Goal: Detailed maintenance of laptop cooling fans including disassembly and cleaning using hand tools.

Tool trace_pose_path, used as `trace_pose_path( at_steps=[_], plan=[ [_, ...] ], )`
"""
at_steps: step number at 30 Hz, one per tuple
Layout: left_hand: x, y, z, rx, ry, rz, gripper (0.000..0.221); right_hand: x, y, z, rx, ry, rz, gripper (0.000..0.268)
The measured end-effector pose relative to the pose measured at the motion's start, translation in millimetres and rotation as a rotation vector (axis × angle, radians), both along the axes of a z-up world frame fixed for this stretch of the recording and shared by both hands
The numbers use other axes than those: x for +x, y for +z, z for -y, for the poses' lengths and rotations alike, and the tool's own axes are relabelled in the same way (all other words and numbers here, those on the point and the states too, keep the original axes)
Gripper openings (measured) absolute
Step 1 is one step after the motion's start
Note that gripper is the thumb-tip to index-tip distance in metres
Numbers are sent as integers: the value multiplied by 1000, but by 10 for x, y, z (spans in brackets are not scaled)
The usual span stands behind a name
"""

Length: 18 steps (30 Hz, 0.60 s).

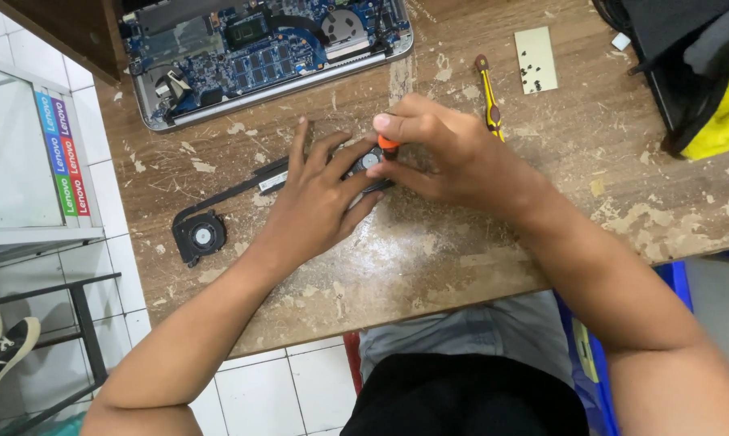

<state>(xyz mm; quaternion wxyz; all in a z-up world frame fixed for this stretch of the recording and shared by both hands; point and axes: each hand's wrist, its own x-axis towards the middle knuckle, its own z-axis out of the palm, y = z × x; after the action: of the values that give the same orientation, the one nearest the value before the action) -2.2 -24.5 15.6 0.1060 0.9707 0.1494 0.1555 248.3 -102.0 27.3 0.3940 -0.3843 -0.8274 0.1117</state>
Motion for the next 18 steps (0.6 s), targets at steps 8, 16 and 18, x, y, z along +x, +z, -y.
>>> trace_pose_path(
  at_steps=[8, 16, 18],
  plan=[
    [-6, 7, 12, -40, -13, 20, 30, 37, -21, 31, -75, 27, -10, 71],
    [5, -22, -21, -55, -5, 23, 27, 15, 161, -8, -86, 119, -104, 66],
    [-3, -20, -28, -90, -21, 44, 26, 36, 222, 8, -212, 103, -78, 58]
  ],
)
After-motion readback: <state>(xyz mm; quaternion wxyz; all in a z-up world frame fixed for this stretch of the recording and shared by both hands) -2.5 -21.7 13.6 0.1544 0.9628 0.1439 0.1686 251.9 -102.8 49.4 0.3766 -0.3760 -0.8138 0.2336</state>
